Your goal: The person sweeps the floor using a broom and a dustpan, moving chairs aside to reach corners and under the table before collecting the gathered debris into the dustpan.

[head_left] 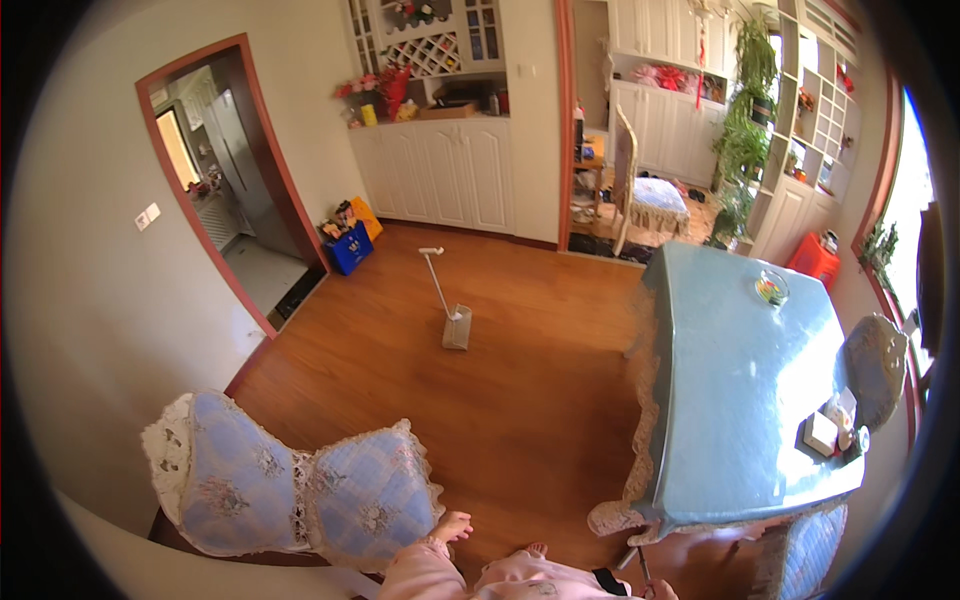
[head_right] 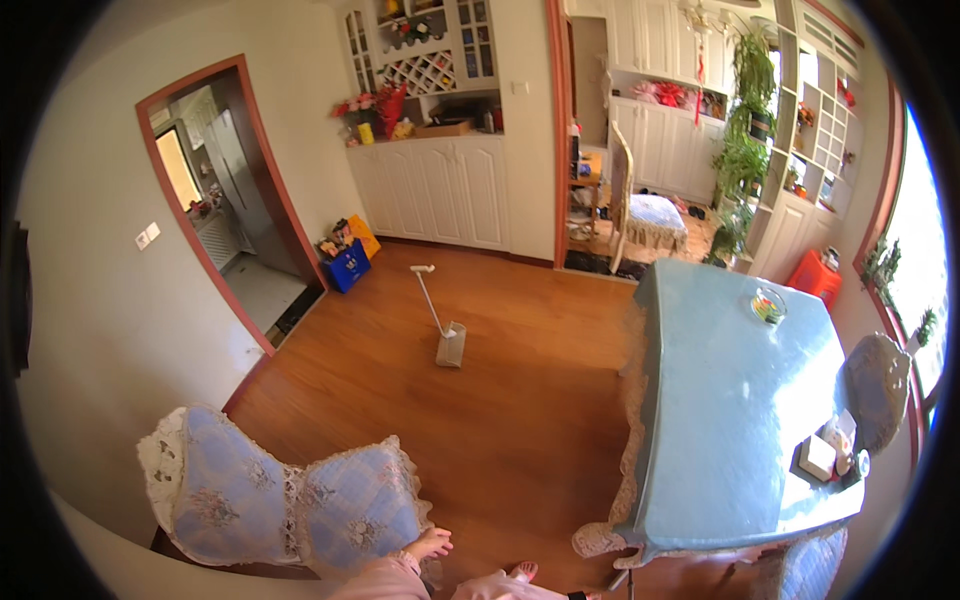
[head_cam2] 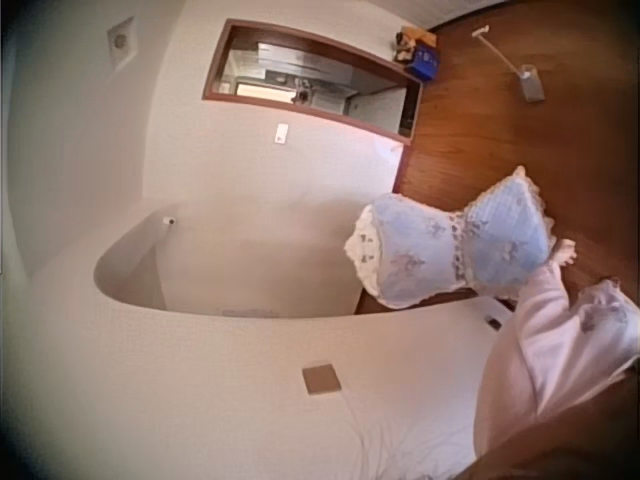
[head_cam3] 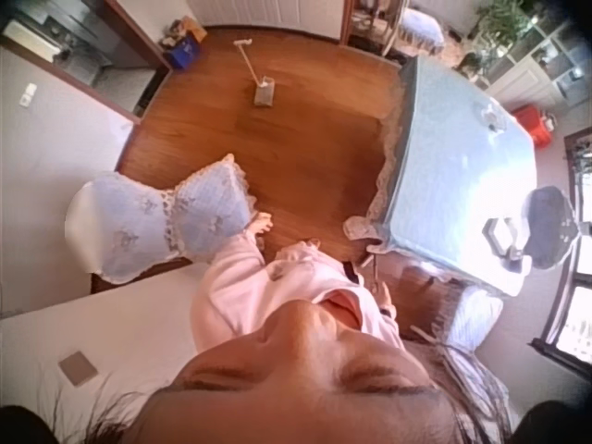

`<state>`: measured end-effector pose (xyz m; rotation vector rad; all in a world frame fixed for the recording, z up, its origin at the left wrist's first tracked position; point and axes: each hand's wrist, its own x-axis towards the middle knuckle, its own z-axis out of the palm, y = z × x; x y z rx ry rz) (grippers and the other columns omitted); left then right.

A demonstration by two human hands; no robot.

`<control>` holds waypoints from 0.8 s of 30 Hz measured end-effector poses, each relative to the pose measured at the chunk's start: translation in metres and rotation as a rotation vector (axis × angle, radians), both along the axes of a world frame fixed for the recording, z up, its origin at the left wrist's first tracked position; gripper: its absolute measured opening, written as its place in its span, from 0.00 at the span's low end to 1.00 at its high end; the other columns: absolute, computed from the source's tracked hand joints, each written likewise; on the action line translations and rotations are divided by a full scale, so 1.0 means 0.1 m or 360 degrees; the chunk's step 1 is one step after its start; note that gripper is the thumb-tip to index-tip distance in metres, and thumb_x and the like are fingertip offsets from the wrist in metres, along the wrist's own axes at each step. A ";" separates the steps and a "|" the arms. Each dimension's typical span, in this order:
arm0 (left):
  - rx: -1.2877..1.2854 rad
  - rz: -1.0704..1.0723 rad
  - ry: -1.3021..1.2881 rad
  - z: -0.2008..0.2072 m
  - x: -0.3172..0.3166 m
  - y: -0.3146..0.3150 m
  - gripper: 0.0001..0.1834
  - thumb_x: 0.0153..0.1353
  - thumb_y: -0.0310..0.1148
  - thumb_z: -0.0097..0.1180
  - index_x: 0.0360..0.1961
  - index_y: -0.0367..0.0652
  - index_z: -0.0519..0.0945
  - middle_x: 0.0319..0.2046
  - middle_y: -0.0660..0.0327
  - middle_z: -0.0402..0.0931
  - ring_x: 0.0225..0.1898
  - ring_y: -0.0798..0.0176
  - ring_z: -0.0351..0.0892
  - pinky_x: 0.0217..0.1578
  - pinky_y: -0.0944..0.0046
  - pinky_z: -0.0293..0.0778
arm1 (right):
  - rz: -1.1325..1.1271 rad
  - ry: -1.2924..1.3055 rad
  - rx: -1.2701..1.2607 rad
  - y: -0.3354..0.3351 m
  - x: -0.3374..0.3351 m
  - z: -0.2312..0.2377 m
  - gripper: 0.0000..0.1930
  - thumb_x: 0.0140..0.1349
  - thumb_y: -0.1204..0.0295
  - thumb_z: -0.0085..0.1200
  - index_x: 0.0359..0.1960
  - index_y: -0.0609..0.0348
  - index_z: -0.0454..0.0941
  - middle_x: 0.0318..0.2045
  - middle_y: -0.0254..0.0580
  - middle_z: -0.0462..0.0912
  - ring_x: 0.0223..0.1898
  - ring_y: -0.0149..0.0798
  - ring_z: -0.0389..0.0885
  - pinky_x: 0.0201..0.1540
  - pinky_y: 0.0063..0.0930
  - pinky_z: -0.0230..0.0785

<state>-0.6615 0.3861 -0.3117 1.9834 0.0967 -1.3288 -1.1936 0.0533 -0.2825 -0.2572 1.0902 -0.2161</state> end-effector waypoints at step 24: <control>-0.0248 -0.0401 -0.0415 -0.11 0.56 -0.21 0.20 0.61 0.40 0.51 0.53 0.46 0.77 0.35 0.58 0.82 0.32 0.66 0.80 0.31 0.59 0.74 | 0.1175 0.1048 -0.1851 0.32 0.47 0.20 0.12 0.60 0.64 0.56 0.41 0.57 0.76 0.38 0.52 0.81 0.39 0.44 0.80 0.42 0.36 0.72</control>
